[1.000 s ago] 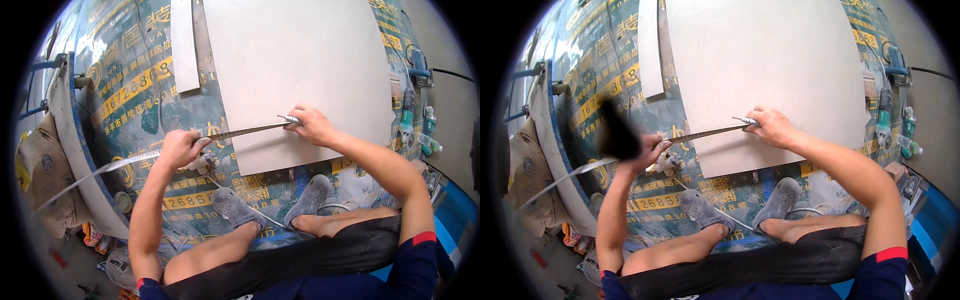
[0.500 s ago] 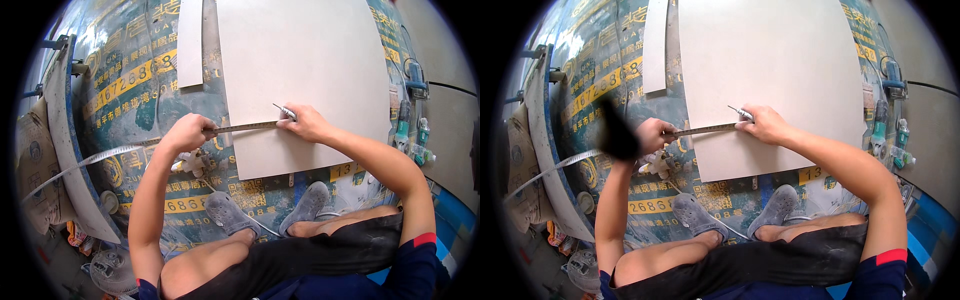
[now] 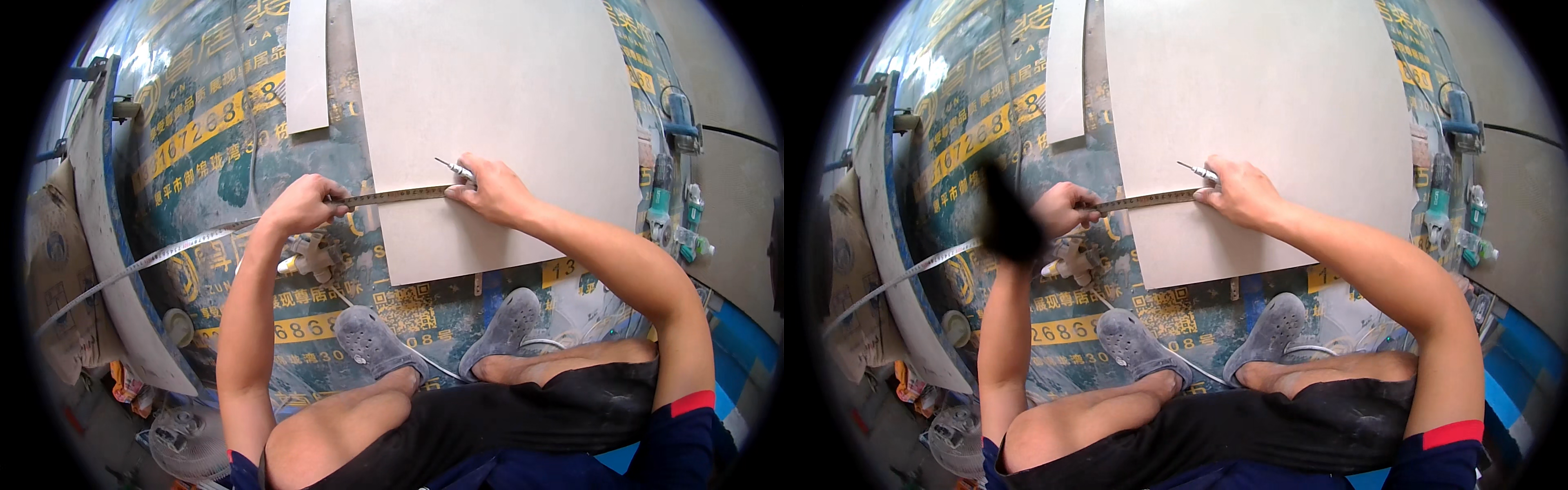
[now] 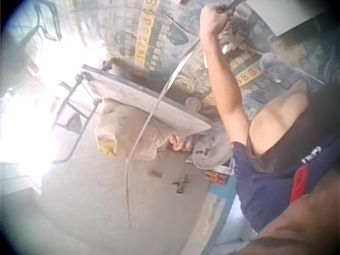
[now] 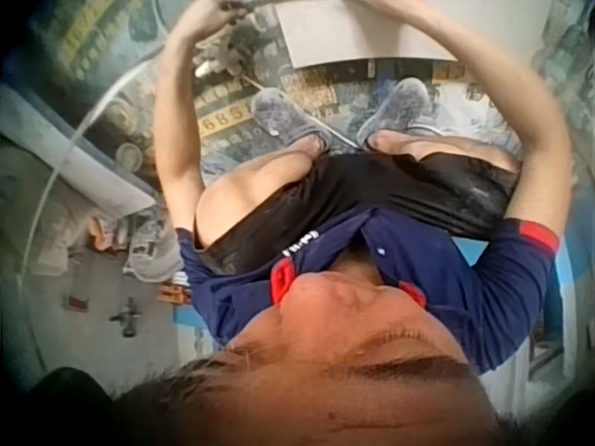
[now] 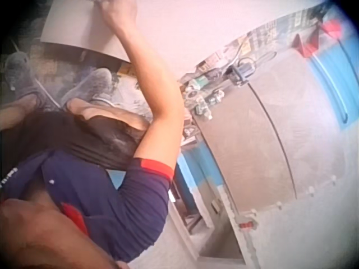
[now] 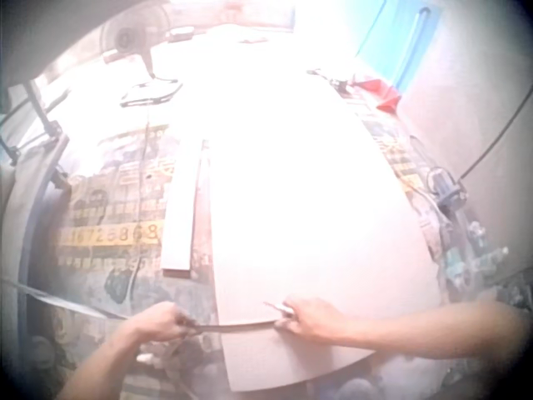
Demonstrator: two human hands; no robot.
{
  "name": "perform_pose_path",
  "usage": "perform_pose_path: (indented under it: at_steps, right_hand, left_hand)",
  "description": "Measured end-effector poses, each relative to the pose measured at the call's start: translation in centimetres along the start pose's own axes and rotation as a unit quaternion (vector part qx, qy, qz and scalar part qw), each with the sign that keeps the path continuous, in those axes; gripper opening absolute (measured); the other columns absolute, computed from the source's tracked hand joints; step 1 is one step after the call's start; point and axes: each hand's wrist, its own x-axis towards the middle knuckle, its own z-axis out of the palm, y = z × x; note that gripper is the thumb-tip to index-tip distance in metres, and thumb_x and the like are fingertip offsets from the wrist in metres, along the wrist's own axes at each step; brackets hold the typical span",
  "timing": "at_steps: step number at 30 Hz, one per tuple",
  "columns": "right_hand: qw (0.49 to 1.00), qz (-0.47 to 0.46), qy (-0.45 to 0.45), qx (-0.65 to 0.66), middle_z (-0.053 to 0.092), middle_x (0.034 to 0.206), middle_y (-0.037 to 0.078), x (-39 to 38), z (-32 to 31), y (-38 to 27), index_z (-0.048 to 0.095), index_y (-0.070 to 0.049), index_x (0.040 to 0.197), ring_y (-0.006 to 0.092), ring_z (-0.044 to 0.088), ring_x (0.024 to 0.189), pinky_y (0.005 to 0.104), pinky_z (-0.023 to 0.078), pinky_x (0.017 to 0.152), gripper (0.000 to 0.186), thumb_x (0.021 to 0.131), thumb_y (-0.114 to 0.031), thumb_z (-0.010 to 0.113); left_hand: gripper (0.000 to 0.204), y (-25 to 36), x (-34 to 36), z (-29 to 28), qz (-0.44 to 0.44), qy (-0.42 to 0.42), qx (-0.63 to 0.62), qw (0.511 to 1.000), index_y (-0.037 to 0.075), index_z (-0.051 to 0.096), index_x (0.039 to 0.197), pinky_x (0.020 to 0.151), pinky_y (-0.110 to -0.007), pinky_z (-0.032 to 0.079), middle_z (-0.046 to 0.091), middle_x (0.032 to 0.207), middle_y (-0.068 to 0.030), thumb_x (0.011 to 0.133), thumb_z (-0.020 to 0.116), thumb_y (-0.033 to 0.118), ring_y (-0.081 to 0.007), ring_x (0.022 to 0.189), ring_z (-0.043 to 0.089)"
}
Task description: The person measures and marks a tile using a ruler and a pen, then pours water onto the marked spot from a bottle before drilling a hole with a power drill.
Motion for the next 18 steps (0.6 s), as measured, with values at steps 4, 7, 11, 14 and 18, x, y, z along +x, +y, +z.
perform_pose_path:
  at_steps: [4, 7, 11, 14, 18]
  right_hand:
    - [1.000, 0.007, -0.005, -0.013, 0.068, 0.086, 0.020, -0.1, -0.3, -0.6, 0.060, -0.004, 0.097, 0.0408, 0.065, 0.086, 0.0496, 0.050, 0.077, 0.029, 0.088, -0.030, 0.070]
    - [0.999, 0.030, -0.007, -0.008, 0.067, 0.086, 0.018, -0.1, -0.3, -1.1, 0.062, -0.004, 0.096, 0.0363, 0.065, 0.083, 0.0449, 0.050, 0.076, 0.026, 0.089, -0.028, 0.070]
    - [1.000, 0.002, -0.002, 0.006, 0.067, 0.085, 0.019, 0.3, 0.8, -1.4, 0.062, -0.004, 0.096, 0.0366, 0.065, 0.082, 0.0448, 0.050, 0.076, 0.026, 0.090, -0.028, 0.069]
    - [1.000, 0.016, -0.006, -0.001, 0.067, 0.084, 0.019, 0.8, 1.3, -3.3, 0.062, -0.004, 0.097, 0.0366, 0.065, 0.082, 0.0451, 0.050, 0.076, 0.026, 0.090, -0.028, 0.069]
    - [1.000, 0.017, -0.003, 0.024, 0.067, 0.087, 0.020, 1.6, 1.2, -3.7, 0.060, -0.003, 0.097, 0.0385, 0.065, 0.086, 0.0470, 0.050, 0.078, 0.030, 0.090, -0.031, 0.069]
  left_hand:
    - [0.023, -0.4, -0.1, 0.3, 0.005, 0.009, -0.043, 0.999, 0.001, 0.073, 0.104, 0.067, -0.035, 0.052, 0.070, 0.076, -0.0141, 0.084, 0.072, 0.013, -0.0218, 0.064, 0.064]
    - [0.024, 0.0, -0.1, 0.5, 0.014, 0.024, -0.033, 0.999, 0.000, 0.073, 0.103, 0.070, -0.036, 0.052, 0.071, 0.079, -0.0156, 0.084, 0.071, 0.014, -0.0251, 0.069, 0.066]
    - [0.025, 2.9, -0.3, 1.0, 0.076, 0.066, -0.034, 0.994, 0.001, 0.073, 0.104, 0.074, -0.038, 0.053, 0.072, 0.084, -0.0172, 0.084, 0.071, 0.015, -0.0278, 0.075, 0.068]
    - [0.025, 4.3, -0.5, 0.9, 0.061, 0.081, -0.016, 0.995, 0.002, 0.074, 0.104, 0.076, -0.038, 0.053, 0.072, 0.085, -0.0181, 0.083, 0.072, 0.016, -0.0303, 0.078, 0.069]
    - [0.021, 4.8, -0.1, 1.6, 0.015, 0.102, 0.006, 0.995, 0.003, 0.075, 0.100, 0.078, -0.039, 0.053, 0.072, 0.088, -0.0192, 0.083, 0.070, 0.015, -0.0341, 0.081, 0.069]
